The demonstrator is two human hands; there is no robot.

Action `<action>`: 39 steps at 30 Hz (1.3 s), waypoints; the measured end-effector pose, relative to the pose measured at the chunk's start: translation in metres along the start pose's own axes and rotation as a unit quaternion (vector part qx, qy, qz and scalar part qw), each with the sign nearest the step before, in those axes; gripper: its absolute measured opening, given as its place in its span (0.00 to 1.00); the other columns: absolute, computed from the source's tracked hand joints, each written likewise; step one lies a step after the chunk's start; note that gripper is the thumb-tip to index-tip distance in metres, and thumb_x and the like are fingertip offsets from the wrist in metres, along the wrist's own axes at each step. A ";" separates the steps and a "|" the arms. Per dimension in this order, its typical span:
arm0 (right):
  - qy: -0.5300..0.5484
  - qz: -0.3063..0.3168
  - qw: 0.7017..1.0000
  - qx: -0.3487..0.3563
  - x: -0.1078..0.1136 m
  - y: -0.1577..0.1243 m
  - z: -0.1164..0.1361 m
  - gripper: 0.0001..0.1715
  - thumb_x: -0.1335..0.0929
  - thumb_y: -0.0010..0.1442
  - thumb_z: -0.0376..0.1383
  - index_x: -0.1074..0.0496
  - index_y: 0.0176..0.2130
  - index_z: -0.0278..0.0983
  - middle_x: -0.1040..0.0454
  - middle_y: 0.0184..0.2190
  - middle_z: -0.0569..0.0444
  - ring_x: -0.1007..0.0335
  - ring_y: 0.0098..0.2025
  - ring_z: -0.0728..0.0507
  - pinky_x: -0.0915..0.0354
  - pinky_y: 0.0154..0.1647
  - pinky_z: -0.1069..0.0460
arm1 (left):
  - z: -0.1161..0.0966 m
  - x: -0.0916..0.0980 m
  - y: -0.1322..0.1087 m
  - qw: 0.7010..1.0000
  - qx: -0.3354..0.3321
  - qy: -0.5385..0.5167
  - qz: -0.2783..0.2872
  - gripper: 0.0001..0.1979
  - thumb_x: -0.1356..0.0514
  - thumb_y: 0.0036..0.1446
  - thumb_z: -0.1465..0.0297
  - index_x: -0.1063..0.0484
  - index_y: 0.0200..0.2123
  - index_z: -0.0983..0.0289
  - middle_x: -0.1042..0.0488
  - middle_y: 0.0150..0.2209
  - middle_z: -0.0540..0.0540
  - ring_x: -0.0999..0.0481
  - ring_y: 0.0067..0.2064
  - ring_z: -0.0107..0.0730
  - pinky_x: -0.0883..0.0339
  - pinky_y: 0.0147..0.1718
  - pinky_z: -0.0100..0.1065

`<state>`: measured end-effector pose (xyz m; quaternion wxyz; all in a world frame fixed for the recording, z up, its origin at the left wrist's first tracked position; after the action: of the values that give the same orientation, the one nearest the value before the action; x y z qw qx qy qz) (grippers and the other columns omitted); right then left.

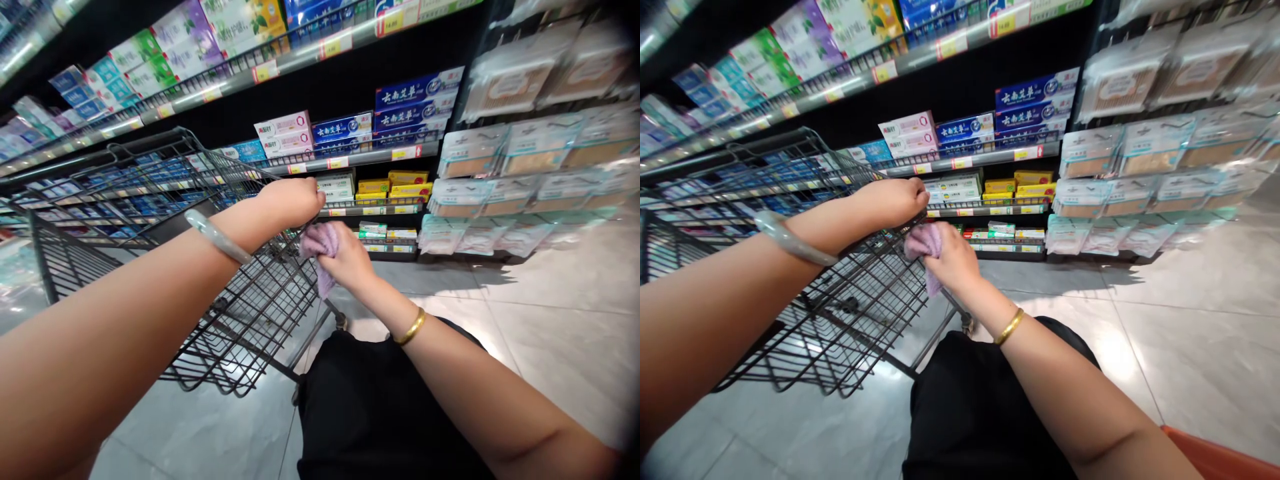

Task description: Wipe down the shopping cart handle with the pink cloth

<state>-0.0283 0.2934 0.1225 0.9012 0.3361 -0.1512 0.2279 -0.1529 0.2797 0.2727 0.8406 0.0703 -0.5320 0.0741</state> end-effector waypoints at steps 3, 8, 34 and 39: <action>-0.005 -0.044 0.997 -0.069 0.003 0.005 -0.010 0.29 0.32 0.52 0.36 0.34 0.54 0.41 0.24 0.49 0.48 0.27 0.52 0.36 0.29 0.53 0.39 | -0.001 0.001 -0.001 1.000 -0.006 0.005 0.003 0.28 0.58 0.71 0.61 0.29 0.58 0.72 0.22 0.51 0.68 0.23 0.58 0.55 0.29 0.55 0.47; -0.015 0.037 0.999 0.014 -0.004 -0.013 0.010 0.28 0.31 0.54 0.36 0.34 0.55 0.40 0.25 0.52 0.47 0.27 0.53 0.37 0.29 0.53 0.41 | -0.004 0.005 -0.003 1.000 0.014 -0.006 0.008 0.28 0.58 0.71 0.60 0.28 0.57 0.71 0.21 0.50 0.67 0.22 0.56 0.54 0.29 0.54 0.46; -0.065 0.076 0.994 0.034 0.003 -0.014 0.002 0.29 0.31 0.55 0.38 0.33 0.56 0.41 0.24 0.51 0.47 0.26 0.51 0.37 0.29 0.50 0.43 | -0.004 0.007 -0.004 0.999 0.026 -0.017 0.009 0.28 0.58 0.70 0.59 0.28 0.57 0.69 0.21 0.50 0.67 0.22 0.56 0.53 0.28 0.53 0.45; -0.052 0.028 0.998 -0.019 0.009 0.000 -0.016 0.29 0.32 0.54 0.36 0.33 0.56 0.41 0.24 0.50 0.48 0.26 0.52 0.36 0.30 0.53 0.41 | -0.003 0.004 -0.003 1.000 0.014 -0.009 0.006 0.28 0.57 0.70 0.59 0.27 0.57 0.69 0.21 0.50 0.66 0.22 0.56 0.53 0.29 0.54 0.44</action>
<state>-0.0191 0.3069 0.1148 0.8917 0.3257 -0.2120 0.2321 -0.1481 0.2776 0.2754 0.8343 0.0794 -0.5387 0.0861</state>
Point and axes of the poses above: each hand's wrist, its own y-axis towards the middle knuckle, its own x-axis out of the back of the hand, z = x × y, the point moved 1 cm from there along y, towards the middle knuckle
